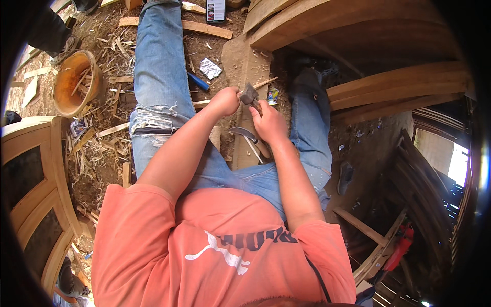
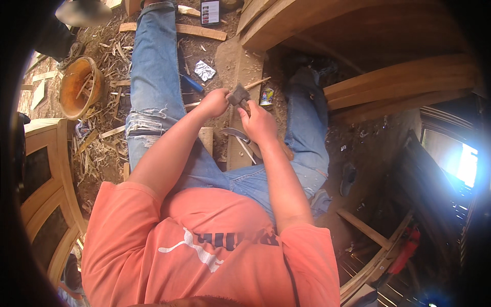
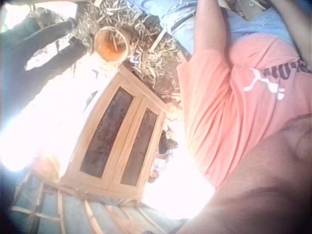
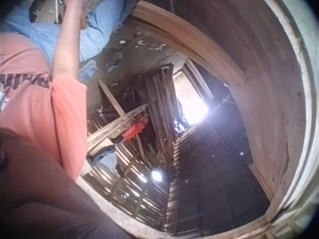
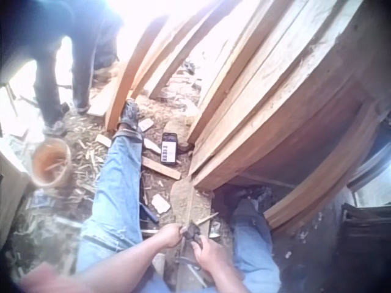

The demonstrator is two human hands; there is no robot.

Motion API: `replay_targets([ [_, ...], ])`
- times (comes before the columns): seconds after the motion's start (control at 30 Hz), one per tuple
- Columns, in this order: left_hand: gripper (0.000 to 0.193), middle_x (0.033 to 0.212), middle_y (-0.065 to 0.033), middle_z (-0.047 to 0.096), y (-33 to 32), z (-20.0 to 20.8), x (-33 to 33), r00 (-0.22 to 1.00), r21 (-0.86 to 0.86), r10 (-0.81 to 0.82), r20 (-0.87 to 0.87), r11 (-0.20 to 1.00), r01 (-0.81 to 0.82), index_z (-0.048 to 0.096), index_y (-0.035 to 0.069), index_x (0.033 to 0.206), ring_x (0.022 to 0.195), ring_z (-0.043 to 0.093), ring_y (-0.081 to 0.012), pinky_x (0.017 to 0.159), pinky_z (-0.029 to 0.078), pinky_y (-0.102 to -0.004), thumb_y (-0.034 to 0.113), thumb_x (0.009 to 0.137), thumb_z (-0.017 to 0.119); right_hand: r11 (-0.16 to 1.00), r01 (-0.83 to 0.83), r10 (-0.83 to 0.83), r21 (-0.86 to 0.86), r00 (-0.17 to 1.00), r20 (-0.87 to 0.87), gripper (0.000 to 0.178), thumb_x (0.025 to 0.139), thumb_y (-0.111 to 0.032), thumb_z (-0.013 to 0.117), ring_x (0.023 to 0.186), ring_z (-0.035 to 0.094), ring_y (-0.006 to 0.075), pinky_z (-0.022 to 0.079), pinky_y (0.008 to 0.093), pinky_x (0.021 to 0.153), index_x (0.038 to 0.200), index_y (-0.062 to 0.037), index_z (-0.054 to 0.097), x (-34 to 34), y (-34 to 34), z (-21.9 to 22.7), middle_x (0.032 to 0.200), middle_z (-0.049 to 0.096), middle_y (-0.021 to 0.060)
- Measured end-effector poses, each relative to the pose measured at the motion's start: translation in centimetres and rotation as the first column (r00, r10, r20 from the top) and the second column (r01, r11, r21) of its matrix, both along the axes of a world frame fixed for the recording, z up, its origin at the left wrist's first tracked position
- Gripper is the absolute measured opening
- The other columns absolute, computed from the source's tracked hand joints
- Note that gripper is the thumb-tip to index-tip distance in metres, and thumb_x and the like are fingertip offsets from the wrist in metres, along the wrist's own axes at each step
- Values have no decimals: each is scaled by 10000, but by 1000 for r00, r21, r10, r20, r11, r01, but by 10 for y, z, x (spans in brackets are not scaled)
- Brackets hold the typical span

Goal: The person sits on the floor and uses a small axe to split and shape thin wooden sticks. They repeatedly strike the wood, inspect the pieces, and continue carving them into smaller segments.

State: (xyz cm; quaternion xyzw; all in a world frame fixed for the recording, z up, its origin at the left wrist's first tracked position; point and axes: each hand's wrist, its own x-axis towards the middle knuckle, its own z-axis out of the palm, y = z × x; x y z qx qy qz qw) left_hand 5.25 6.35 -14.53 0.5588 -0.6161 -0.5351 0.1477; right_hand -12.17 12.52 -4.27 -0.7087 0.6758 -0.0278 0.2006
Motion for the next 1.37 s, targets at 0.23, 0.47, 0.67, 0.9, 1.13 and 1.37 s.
replay_targets([
  [0.23, 282, 1148, -272, 737, 1, -3, -4, 1000, -14, -5, 30, 1000, 5, 712, 24, 1170, 1116, 688, -472, 959, 541, -537, 250, 1057, 586, 997, 32, -28, 65, 998, -61, 414, 1038, -459, 632, 965, 721, 462, 561, 571, 790, 1226, -90, 645, -1, -10, 7, 1028, 762, 210],
  [0.47, 258, 1077, -274, 740, 5, 3, -5, 999, -77, 7, 49, 997, -4, 711, 20, 1157, 1045, 698, -481, 899, 544, -527, 200, 1031, 577, 986, 55, -42, 155, 995, -90, 427, 1059, -476, 594, 1002, 714, 468, 555, 573, 812, 1258, -99, 624, -7, -15, 9, 1076, 759, 224],
  [0.67, 248, 1149, -265, 738, 5, 3, 0, 999, -73, -38, 24, 997, 39, 707, 25, 1168, 1129, 682, -475, 962, 542, -539, 193, 1008, 619, 994, -65, 70, 92, 996, -52, 430, 1043, -493, 601, 966, 724, 461, 560, 579, 800, 1206, -96, 624, -12, -9, 7, 1027, 767, 200],
  [0.9, 251, 1159, -272, 736, 6, 1, -2, 998, -75, 2, -69, 997, -7, 711, 20, 1148, 1140, 683, -472, 966, 547, -533, 160, 958, 628, 997, -43, 50, 71, 995, -88, 380, 1040, -466, 612, 909, 728, 452, 563, 580, 772, 1124, -95, 623, 8, -6, 12, 972, 759, 201],
  [1.13, 273, 1146, -271, 735, 4, 14, -4, 998, -81, -10, 59, 997, 15, 709, 16, 1143, 1125, 686, -474, 964, 542, -548, 229, 1023, 585, 999, -16, 20, 36, 994, -108, 374, 1040, -448, 623, 942, 720, 471, 560, 587, 784, 1127, -85, 622, -6, -10, 6, 1004, 762, 213],
  [1.37, 297, 1123, -311, 720, 2, 10, -7, 1000, -35, 21, 16, 999, -21, 710, 16, 1142, 1149, 674, -484, 965, 537, -540, 272, 993, 679, 990, -45, 54, 135, 996, -66, 462, 1030, -505, 632, 991, 734, 449, 562, 583, 844, 1232, -90, 612, -26, -23, 4, 1048, 760, 248],
])
